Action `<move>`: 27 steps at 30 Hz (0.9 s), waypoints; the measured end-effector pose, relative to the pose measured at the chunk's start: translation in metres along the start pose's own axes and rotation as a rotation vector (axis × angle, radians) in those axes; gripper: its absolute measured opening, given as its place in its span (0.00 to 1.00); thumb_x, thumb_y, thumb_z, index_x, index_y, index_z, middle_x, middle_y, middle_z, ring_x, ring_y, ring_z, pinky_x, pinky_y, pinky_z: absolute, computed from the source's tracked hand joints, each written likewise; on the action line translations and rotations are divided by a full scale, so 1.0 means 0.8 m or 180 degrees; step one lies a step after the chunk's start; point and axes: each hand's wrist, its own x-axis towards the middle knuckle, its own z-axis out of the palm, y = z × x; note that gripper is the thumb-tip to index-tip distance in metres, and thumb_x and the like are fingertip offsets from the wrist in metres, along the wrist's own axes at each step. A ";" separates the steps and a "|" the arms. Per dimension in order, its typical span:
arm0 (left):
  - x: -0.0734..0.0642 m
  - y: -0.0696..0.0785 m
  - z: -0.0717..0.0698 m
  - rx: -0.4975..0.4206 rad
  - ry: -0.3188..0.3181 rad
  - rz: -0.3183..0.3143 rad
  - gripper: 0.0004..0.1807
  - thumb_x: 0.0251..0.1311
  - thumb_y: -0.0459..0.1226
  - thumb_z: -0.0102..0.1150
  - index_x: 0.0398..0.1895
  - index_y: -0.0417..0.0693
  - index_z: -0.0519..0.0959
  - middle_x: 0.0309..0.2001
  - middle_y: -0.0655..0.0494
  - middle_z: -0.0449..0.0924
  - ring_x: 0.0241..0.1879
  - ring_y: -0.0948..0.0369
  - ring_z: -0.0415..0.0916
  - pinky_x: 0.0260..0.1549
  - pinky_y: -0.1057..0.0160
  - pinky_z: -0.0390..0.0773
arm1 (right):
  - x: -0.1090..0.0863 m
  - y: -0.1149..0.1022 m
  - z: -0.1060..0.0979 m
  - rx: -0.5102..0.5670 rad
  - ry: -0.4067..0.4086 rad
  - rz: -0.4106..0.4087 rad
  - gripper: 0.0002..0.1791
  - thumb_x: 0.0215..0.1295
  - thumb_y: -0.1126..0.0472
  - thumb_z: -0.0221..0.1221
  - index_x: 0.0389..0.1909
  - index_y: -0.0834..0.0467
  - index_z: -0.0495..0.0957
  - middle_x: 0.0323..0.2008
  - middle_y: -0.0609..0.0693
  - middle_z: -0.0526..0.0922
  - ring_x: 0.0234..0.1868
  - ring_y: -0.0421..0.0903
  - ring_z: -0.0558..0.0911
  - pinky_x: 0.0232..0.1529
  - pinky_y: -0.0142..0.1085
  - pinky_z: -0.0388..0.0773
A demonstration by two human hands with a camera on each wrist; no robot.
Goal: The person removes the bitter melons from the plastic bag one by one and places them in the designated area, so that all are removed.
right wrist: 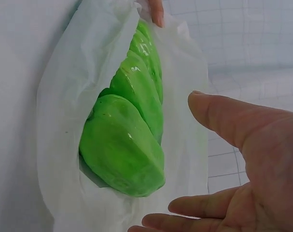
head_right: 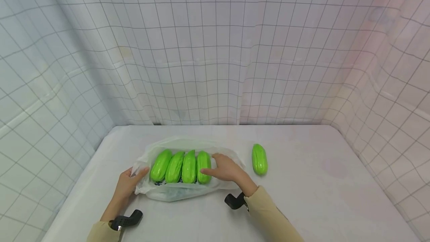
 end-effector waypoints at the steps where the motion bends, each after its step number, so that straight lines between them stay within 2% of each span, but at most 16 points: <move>1: 0.000 0.000 0.000 -0.0003 -0.0002 -0.0001 0.31 0.57 0.52 0.64 0.47 0.32 0.76 0.30 0.50 0.78 0.26 0.61 0.73 0.25 0.65 0.73 | 0.001 0.000 0.001 0.0014 -0.0009 0.0014 0.43 0.62 0.41 0.58 0.64 0.71 0.62 0.59 0.66 0.70 0.59 0.61 0.70 0.55 0.52 0.67; 8: 0.000 -0.001 -0.001 -0.0020 0.0016 0.0012 0.30 0.57 0.51 0.64 0.47 0.32 0.76 0.30 0.50 0.78 0.26 0.61 0.73 0.24 0.65 0.74 | 0.006 0.001 0.009 0.0067 0.0013 0.0046 0.47 0.61 0.40 0.60 0.66 0.72 0.58 0.59 0.67 0.69 0.57 0.61 0.71 0.53 0.52 0.69; 16: 0.000 0.000 0.000 -0.0031 0.0002 0.0008 0.31 0.57 0.52 0.64 0.48 0.32 0.75 0.31 0.50 0.78 0.26 0.61 0.73 0.25 0.65 0.74 | 0.014 0.001 0.017 0.0143 0.0091 -0.0077 0.42 0.61 0.42 0.60 0.65 0.69 0.63 0.58 0.65 0.71 0.55 0.60 0.74 0.50 0.51 0.71; 21: -0.001 -0.001 0.000 -0.0016 0.0004 0.0041 0.30 0.57 0.52 0.63 0.47 0.32 0.76 0.31 0.50 0.78 0.27 0.60 0.72 0.26 0.65 0.73 | 0.017 -0.003 0.022 0.0173 0.0137 -0.0010 0.42 0.61 0.43 0.61 0.64 0.70 0.64 0.57 0.66 0.71 0.55 0.61 0.73 0.51 0.52 0.70; 27: -0.002 0.000 -0.002 -0.0012 -0.0030 -0.0026 0.33 0.57 0.53 0.63 0.49 0.32 0.75 0.31 0.51 0.78 0.27 0.61 0.73 0.26 0.65 0.73 | 0.022 -0.003 0.029 0.0109 0.0244 0.0058 0.41 0.60 0.42 0.61 0.63 0.69 0.66 0.57 0.66 0.72 0.57 0.62 0.71 0.52 0.53 0.69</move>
